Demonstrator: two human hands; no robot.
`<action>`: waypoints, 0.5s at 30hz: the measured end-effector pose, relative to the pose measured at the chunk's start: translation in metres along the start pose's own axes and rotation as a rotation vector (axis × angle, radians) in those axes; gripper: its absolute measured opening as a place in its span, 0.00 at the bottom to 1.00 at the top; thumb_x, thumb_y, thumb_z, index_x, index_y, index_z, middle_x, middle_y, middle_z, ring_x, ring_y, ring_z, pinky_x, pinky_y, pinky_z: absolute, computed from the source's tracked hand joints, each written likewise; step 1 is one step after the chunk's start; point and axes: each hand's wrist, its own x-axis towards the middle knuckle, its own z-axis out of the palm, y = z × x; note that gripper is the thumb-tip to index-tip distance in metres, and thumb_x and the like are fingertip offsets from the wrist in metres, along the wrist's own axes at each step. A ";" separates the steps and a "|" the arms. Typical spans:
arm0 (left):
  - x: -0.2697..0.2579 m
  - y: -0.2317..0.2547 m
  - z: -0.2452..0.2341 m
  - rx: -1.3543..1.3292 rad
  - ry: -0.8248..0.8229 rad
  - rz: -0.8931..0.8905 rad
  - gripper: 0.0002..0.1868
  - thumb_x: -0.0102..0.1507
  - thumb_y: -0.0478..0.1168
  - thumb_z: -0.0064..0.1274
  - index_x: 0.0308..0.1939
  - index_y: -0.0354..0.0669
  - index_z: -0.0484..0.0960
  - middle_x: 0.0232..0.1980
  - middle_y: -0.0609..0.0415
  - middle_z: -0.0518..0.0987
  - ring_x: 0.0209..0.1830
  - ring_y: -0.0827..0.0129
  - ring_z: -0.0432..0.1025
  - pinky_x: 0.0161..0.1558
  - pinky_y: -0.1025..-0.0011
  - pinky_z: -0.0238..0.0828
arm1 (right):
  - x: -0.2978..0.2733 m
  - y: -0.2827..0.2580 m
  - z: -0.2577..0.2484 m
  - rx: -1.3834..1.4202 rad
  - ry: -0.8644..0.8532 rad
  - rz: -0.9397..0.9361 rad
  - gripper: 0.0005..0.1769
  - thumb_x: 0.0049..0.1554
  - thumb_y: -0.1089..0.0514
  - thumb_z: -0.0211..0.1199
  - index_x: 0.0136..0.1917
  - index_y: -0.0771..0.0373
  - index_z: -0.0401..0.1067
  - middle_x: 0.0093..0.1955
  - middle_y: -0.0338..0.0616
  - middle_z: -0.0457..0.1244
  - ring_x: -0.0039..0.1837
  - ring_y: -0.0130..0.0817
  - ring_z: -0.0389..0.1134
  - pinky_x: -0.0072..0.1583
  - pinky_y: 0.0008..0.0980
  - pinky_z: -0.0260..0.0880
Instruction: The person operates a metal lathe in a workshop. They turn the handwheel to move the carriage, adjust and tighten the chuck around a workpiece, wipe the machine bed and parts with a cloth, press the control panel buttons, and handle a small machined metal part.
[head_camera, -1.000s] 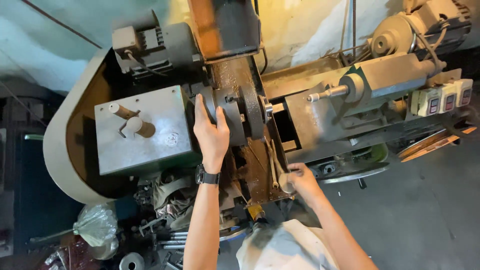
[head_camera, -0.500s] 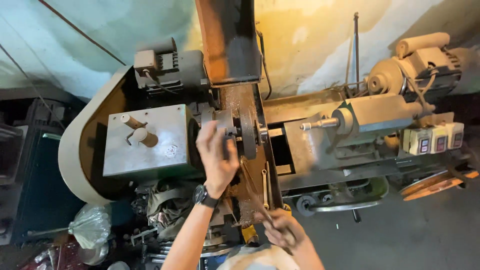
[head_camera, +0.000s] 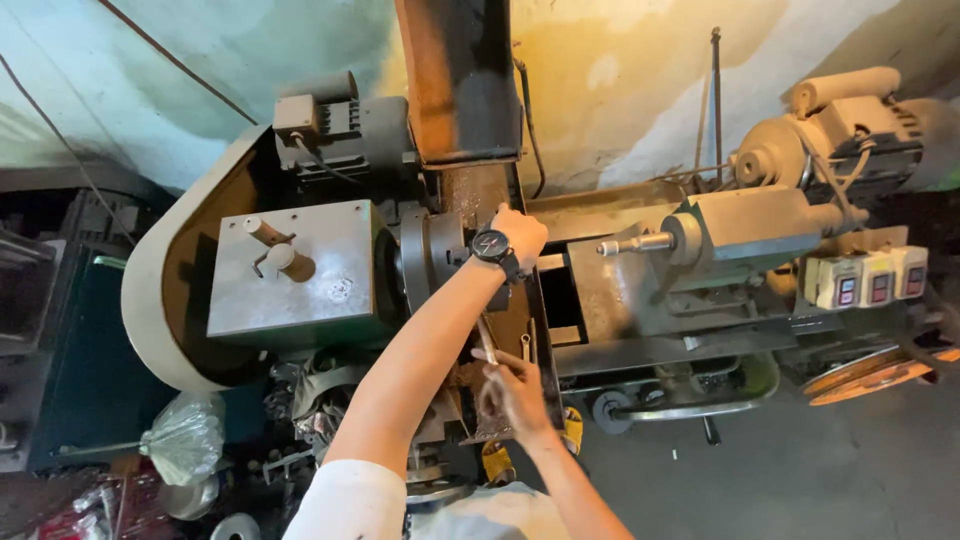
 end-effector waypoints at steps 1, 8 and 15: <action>0.005 -0.002 0.005 0.003 -0.005 0.005 0.13 0.57 0.40 0.57 0.44 0.42 0.88 0.48 0.45 0.85 0.54 0.50 0.77 0.61 0.47 0.63 | 0.001 0.003 -0.009 0.007 0.004 0.001 0.20 0.59 0.60 0.56 0.62 0.70 0.75 0.19 0.36 0.50 0.21 0.29 0.60 0.26 0.31 0.57; 0.015 -0.004 0.023 -0.046 0.086 0.037 0.11 0.58 0.42 0.60 0.40 0.41 0.88 0.44 0.43 0.85 0.47 0.47 0.80 0.61 0.40 0.64 | -0.002 0.015 -0.005 0.089 0.028 -0.070 0.20 0.60 0.60 0.56 0.60 0.75 0.76 0.22 0.38 0.56 0.22 0.26 0.56 0.28 0.30 0.57; -0.008 0.003 -0.003 -0.081 0.054 0.054 0.21 0.56 0.54 0.66 0.40 0.40 0.88 0.42 0.43 0.85 0.44 0.48 0.80 0.54 0.48 0.71 | 0.005 0.024 -0.053 0.902 -0.658 0.394 0.26 0.57 0.59 0.56 0.66 0.73 0.71 0.27 0.42 0.60 0.26 0.31 0.59 0.29 0.28 0.59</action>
